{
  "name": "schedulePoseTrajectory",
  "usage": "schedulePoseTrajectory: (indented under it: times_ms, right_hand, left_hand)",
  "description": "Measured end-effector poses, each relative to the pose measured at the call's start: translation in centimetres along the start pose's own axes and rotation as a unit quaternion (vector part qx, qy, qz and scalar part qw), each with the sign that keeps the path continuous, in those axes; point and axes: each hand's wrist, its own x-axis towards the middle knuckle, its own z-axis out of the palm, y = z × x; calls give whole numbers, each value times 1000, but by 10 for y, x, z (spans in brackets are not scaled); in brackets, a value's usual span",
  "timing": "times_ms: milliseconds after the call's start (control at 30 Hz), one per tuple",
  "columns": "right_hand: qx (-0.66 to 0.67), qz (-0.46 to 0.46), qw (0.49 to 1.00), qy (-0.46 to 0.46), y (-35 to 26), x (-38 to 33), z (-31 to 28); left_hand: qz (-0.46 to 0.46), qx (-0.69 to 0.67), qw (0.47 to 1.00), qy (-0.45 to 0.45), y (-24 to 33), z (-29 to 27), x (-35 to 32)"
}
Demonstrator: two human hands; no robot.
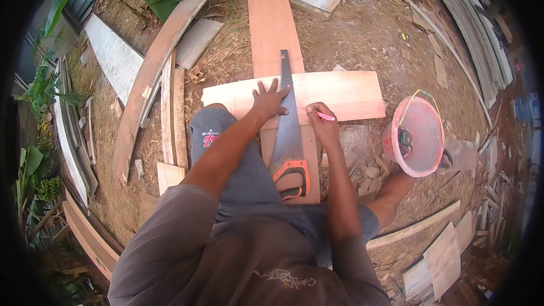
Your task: The person saws a plank of wood, then aligns and nails pieces together using a hammer. The person works on the ground in an outdoor area with scattered wood pieces.
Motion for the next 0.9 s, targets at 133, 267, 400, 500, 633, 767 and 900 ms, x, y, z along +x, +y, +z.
schedulePoseTrajectory:
  times_ms: [133,267,400,500,633,767,900]
  right_hand:
    - [-42,-75,996,4,3,50,17]
    - [-101,-96,989,54,12,82,25]
    - [-176,-126,975,51,17,94,31]
    - [-213,-152,964,45,18,98,35]
    - [-264,-147,952,48,21,103,39]
    - [-288,-195,934,80,24,105,42]
    - [-252,-166,951,62,24,106,40]
  left_hand:
    - [2,2,1000,-5,1,-1,0]
    - [3,12,1000,-11,3,-4,0]
    - [1,27,999,-20,4,-6,1]
    - [5,35,999,-19,3,-6,2]
    - [6,41,999,-15,3,-5,1]
    - [7,49,999,-6,3,-3,1]
    - [3,55,998,-8,4,-5,2]
